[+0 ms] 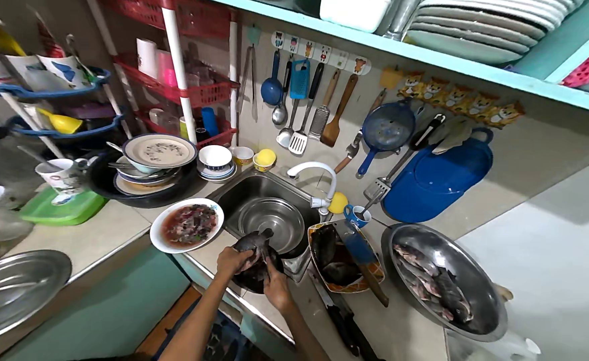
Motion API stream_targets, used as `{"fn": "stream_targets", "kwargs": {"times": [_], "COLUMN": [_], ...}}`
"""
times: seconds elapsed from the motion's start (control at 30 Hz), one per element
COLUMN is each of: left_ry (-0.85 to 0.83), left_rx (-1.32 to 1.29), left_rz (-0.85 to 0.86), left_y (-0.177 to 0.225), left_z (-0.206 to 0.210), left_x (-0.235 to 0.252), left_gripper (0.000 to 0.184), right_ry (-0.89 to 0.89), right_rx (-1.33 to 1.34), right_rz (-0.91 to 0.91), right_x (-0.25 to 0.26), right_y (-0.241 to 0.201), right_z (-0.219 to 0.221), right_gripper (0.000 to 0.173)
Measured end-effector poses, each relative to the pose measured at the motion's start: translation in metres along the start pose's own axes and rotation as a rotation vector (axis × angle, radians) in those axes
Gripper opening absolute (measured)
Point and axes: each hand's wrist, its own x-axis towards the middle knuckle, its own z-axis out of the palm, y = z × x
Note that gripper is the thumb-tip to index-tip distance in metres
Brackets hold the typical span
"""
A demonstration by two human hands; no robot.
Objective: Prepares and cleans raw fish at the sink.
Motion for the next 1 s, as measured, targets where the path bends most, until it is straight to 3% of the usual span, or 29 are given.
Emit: {"fn": "stream_targets", "kwargs": {"times": [0.13, 0.27, 0.43, 0.57, 0.67, 0.77, 1.0], "left_ry": [0.008, -0.009, -0.122, -0.261, -0.355, -0.483, -0.569], "left_rx": [-0.003, -0.101, -0.656, -0.992, -1.118, -1.239, -1.391], "left_rz": [-0.002, 0.0, 0.017, 0.034, 0.029, 0.021, -0.088], "left_y": [0.0, -0.01, -0.018, -0.01, -0.008, -0.006, 0.018], "left_z": [-0.001, 0.0, 0.004, 0.018, 0.024, 0.028, 0.032], "left_x": [0.001, 0.007, -0.002, -0.011, -0.016, -0.026, -0.038], "left_gripper": [0.055, 0.057, 0.037, 0.022, 0.024, 0.03, 0.047], "right_ry": [-0.03, 0.054, 0.189, 0.294, 0.473, 0.504, 0.545], "right_rx": [-0.014, 0.11, 0.196, 0.214, 0.252, 0.355, 0.351], "right_rz": [-0.013, -0.111, -0.118, -0.183, -0.289, -0.38, -0.336], "right_x": [-0.023, -0.017, -0.02, -0.031, -0.039, -0.035, -0.043], "right_y": [-0.003, 0.015, 0.01, -0.003, -0.002, 0.009, -0.001], "right_z": [0.016, 0.001, -0.018, 0.012, 0.035, 0.028, 0.003], "right_gripper": [0.062, 0.058, 0.058, 0.058, 0.057, 0.056, 0.056]}}
